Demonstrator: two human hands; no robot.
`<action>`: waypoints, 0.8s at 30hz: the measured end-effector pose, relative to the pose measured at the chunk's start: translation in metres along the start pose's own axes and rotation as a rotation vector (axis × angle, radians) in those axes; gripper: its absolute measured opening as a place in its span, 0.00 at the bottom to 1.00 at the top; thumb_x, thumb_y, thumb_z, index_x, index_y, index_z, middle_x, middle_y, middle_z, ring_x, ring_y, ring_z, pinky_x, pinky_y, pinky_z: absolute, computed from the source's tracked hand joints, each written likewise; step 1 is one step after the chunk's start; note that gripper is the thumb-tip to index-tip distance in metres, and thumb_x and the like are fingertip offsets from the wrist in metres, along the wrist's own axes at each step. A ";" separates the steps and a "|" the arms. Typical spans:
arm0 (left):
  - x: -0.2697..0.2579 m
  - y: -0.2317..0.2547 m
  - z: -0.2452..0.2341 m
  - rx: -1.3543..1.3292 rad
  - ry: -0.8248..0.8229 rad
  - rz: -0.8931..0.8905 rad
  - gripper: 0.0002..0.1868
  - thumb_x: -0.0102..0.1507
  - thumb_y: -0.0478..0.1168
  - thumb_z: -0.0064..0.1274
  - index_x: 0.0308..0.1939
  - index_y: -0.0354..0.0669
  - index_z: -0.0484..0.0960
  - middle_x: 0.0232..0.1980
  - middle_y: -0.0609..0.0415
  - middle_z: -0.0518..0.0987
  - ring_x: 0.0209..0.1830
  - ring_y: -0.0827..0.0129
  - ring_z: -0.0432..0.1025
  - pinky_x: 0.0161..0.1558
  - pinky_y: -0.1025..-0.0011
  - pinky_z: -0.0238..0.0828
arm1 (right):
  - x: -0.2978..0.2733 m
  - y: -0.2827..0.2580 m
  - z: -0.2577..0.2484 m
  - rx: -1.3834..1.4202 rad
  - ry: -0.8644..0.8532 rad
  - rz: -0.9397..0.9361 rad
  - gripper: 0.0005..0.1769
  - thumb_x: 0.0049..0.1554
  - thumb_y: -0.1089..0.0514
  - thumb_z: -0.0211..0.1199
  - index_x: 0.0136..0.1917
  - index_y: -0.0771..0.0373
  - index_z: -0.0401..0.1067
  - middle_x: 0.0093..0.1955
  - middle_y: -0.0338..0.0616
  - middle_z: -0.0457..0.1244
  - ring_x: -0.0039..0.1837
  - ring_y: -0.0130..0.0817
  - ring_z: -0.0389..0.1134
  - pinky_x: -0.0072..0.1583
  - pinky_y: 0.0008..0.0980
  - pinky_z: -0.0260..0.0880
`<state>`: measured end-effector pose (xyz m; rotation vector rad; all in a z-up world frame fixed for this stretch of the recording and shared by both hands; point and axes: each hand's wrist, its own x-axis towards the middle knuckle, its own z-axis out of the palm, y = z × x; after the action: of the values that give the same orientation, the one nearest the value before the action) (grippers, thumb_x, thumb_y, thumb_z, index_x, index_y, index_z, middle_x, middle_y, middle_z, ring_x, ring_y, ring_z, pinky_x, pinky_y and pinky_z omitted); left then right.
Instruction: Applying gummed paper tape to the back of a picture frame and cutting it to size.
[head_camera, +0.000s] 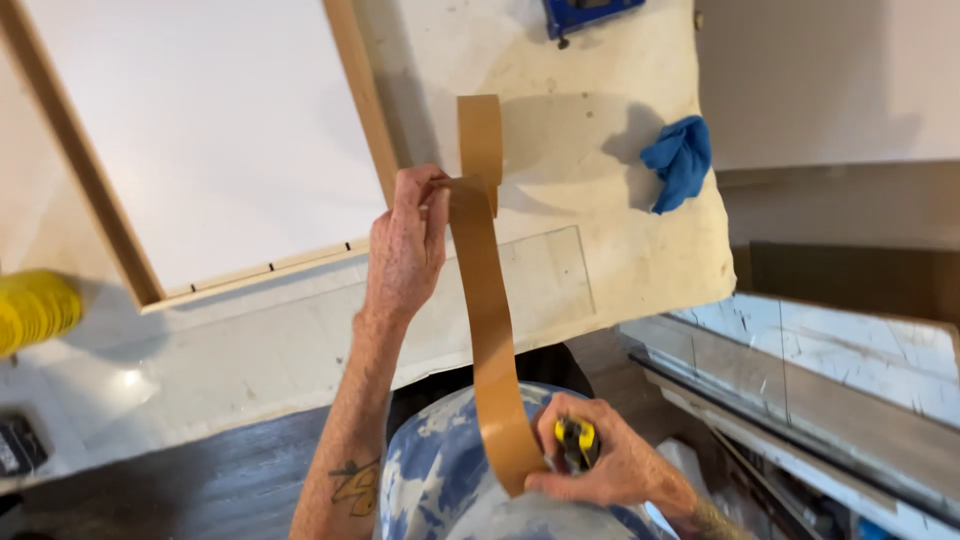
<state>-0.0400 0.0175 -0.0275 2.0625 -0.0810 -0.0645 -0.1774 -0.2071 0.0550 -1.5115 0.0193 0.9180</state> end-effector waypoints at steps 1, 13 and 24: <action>-0.001 -0.003 0.004 0.008 0.021 0.001 0.07 0.71 0.37 0.35 0.52 0.42 0.62 0.43 0.53 0.77 0.24 0.65 0.71 0.26 0.69 0.64 | 0.005 -0.006 -0.003 -0.011 -0.017 -0.011 0.18 0.44 0.60 0.79 0.34 0.54 0.66 0.33 0.33 0.62 0.34 0.22 0.62 0.37 0.24 0.64; -0.025 -0.016 0.044 -0.898 0.234 -0.515 0.05 0.66 0.40 0.48 0.46 0.49 0.72 0.36 0.65 0.73 0.36 0.79 0.69 0.35 0.71 0.73 | 0.032 -0.043 -0.064 -0.581 -0.668 -0.150 0.22 0.55 0.34 0.58 0.44 0.52 0.60 0.29 0.31 0.52 0.30 0.25 0.55 0.35 0.25 0.60; -0.027 -0.008 0.045 -0.980 0.220 -0.383 0.14 0.66 0.37 0.52 0.55 0.40 0.77 0.44 0.57 0.80 0.44 0.80 0.72 0.50 0.77 0.72 | 0.098 -0.064 -0.131 -1.475 0.238 -0.481 0.31 0.56 0.53 0.62 0.73 0.46 0.62 0.51 0.36 0.58 0.48 0.39 0.68 0.50 0.38 0.73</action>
<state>-0.0699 -0.0164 -0.0555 1.0711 0.4094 -0.0900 -0.0091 -0.2564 0.0388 -2.7665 -0.9961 0.2417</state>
